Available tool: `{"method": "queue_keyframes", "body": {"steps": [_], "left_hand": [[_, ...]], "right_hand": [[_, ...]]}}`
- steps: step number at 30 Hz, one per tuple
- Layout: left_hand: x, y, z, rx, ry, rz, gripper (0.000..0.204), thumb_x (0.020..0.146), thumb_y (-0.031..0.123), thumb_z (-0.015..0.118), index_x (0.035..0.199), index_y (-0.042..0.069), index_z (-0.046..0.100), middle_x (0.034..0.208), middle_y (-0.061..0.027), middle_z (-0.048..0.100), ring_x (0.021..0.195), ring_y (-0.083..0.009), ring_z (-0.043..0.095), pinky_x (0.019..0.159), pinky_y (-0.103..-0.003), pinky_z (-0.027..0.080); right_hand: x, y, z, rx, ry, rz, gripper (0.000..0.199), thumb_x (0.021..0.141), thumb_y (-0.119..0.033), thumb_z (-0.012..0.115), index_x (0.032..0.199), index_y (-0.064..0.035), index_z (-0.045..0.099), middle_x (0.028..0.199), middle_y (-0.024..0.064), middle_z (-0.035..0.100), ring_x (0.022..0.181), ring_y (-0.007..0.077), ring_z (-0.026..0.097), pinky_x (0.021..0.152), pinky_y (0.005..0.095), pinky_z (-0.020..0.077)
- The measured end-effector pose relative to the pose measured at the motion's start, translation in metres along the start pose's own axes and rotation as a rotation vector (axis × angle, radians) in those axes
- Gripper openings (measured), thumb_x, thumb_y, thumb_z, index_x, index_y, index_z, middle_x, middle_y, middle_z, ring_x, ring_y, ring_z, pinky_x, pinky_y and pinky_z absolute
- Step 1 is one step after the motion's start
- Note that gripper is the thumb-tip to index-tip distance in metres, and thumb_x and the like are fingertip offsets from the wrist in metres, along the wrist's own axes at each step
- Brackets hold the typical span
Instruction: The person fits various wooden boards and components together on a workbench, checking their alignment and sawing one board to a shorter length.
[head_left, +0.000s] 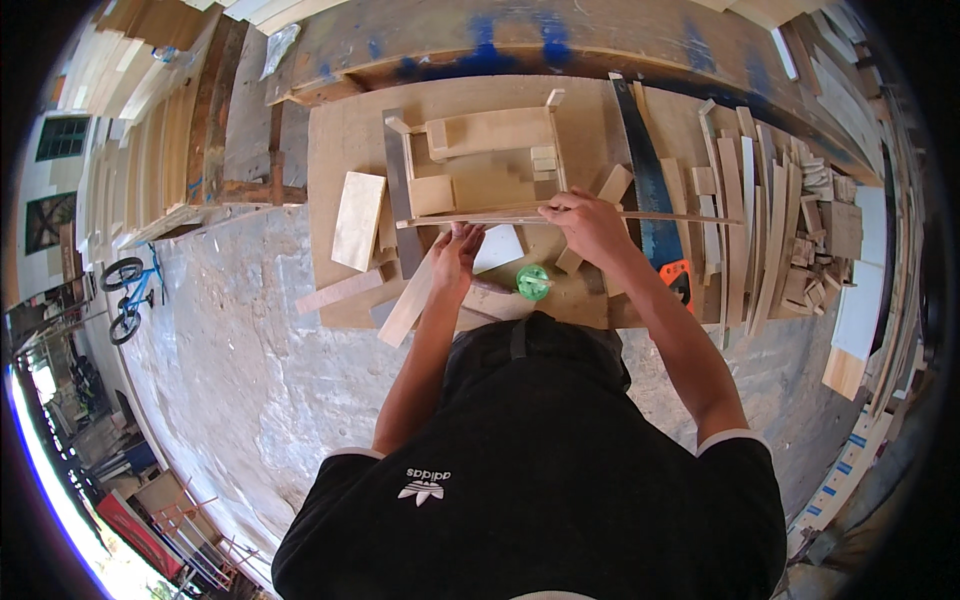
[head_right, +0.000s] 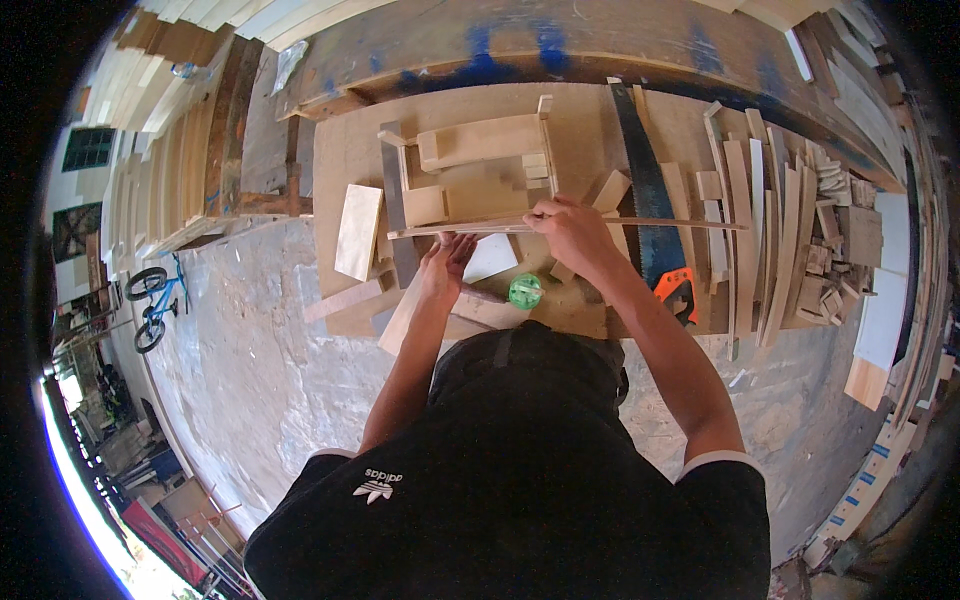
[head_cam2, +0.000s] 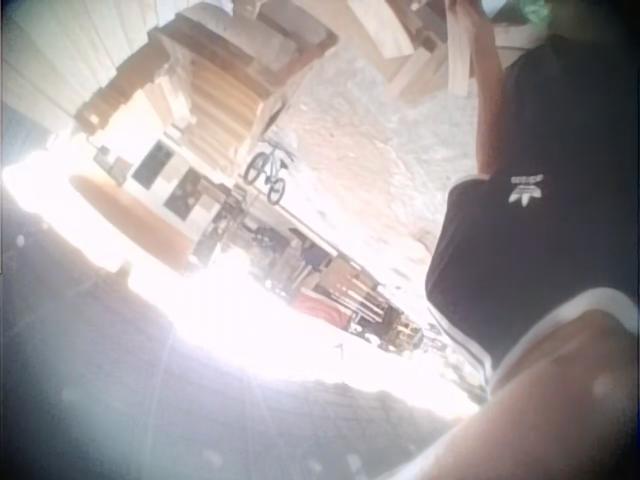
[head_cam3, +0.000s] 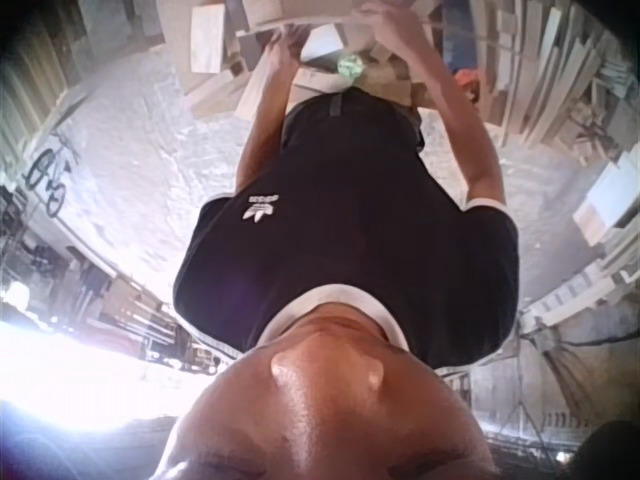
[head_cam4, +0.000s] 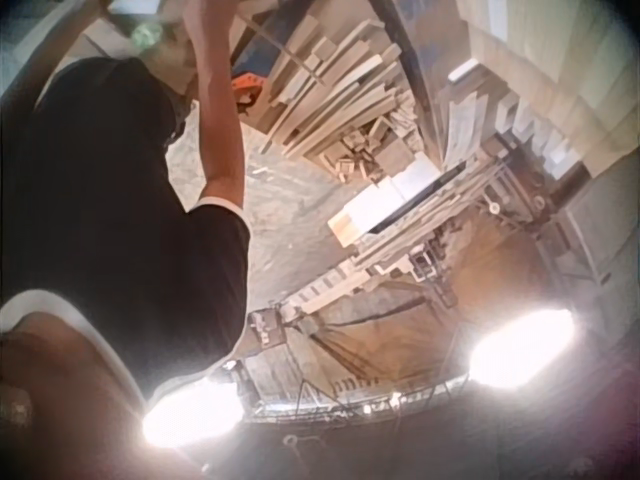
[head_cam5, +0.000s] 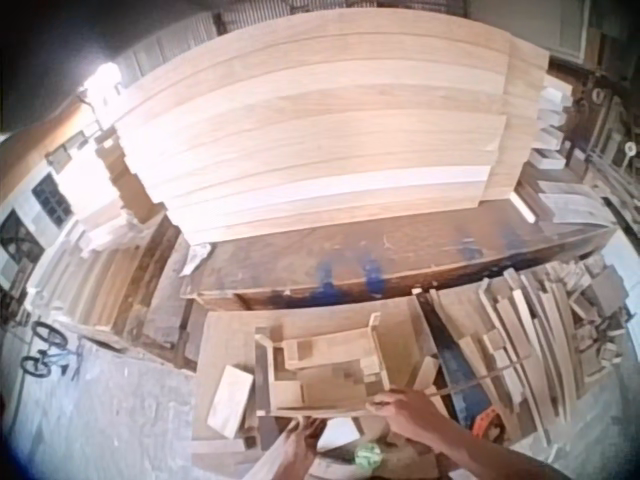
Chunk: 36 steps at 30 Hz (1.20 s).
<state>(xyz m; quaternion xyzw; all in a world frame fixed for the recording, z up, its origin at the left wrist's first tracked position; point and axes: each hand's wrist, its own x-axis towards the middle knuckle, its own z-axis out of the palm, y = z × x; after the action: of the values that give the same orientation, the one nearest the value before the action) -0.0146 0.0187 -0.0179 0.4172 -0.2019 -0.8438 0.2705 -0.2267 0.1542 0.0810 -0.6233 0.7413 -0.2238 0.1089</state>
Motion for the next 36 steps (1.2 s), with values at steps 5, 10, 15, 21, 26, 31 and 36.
{"method": "queue_keyframes", "body": {"steps": [5,10,15,21,26,31,36], "left_hand": [[-0.001,0.001,0.000,-0.004,0.015,-0.017,0.035,0.093,0.024,0.059,0.109,-0.007,0.051,0.103,-0.0142,0.060,0.101,-0.0262,0.062,0.092,-0.037,0.052],[-0.003,0.002,-0.001,-0.019,-0.005,-0.013,0.032,0.093,0.023,0.058,0.107,-0.006,0.051,0.102,-0.0144,0.060,0.100,-0.0268,0.062,0.091,-0.038,0.052],[0.003,-0.002,-0.003,-0.035,-0.001,-0.018,0.030,0.093,0.021,0.058,0.105,-0.006,0.052,0.103,-0.0162,0.060,0.099,-0.0276,0.063,0.091,-0.038,0.052],[0.007,-0.005,-0.010,-0.062,-0.019,-0.014,0.027,0.094,0.021,0.058,0.104,-0.004,0.052,0.105,-0.0172,0.060,0.100,-0.0283,0.063,0.091,-0.039,0.052],[0.007,-0.005,-0.009,-0.054,-0.053,-0.032,0.028,0.093,0.023,0.058,0.106,-0.002,0.052,0.106,-0.0162,0.061,0.101,-0.0280,0.063,0.090,-0.039,0.052],[0.022,-0.011,-0.023,-0.078,-0.044,-0.022,0.026,0.093,0.022,0.058,0.106,0.000,0.053,0.106,-0.0152,0.061,0.101,-0.0277,0.063,0.087,-0.038,0.053],[0.019,-0.007,-0.010,-0.078,-0.012,-0.074,0.019,0.094,0.013,0.056,0.107,0.000,0.053,0.103,-0.0144,0.060,0.099,-0.0264,0.063,0.084,-0.037,0.053]], "right_hand": [[0.000,0.002,0.002,-0.004,-0.009,0.003,0.030,0.071,0.001,0.059,0.097,-0.0097,0.071,0.093,0.0010,0.065,0.090,0.0232,0.060,0.072,0.0345,0.0531],[-0.002,-0.003,0.000,-0.054,-0.044,-0.003,0.031,0.072,0.001,0.059,0.097,-0.0122,0.071,0.094,-0.0005,0.065,0.091,0.0229,0.059,0.070,0.0347,0.0533],[-0.004,0.004,0.006,-0.104,-0.056,-0.016,0.030,0.074,-0.002,0.059,0.098,-0.0147,0.072,0.092,-0.0014,0.065,0.089,0.0217,0.059,0.068,0.0340,0.0531],[-0.006,-0.003,0.003,-0.052,-0.082,0.006,0.028,0.076,-0.003,0.057,0.097,-0.0134,0.072,0.091,0.0013,0.064,0.091,0.0234,0.060,0.071,0.0373,0.0533],[-0.009,-0.005,0.003,-0.057,-0.057,-0.023,0.023,0.079,-0.004,0.057,0.094,-0.0125,0.072,0.088,0.0037,0.065,0.086,0.0251,0.061,0.067,0.0382,0.0523],[-0.007,-0.004,0.009,-0.007,-0.016,-0.042,0.014,0.083,-0.009,0.058,0.087,-0.0085,0.071,0.084,0.0065,0.064,0.083,0.0274,0.061,0.065,0.0389,0.0509],[-0.004,0.007,0.019,-0.015,0.000,-0.093,0.016,0.087,-0.014,0.058,0.081,-0.0064,0.070,0.080,0.0075,0.064,0.080,0.0275,0.061,0.065,0.0391,0.0502]]}}
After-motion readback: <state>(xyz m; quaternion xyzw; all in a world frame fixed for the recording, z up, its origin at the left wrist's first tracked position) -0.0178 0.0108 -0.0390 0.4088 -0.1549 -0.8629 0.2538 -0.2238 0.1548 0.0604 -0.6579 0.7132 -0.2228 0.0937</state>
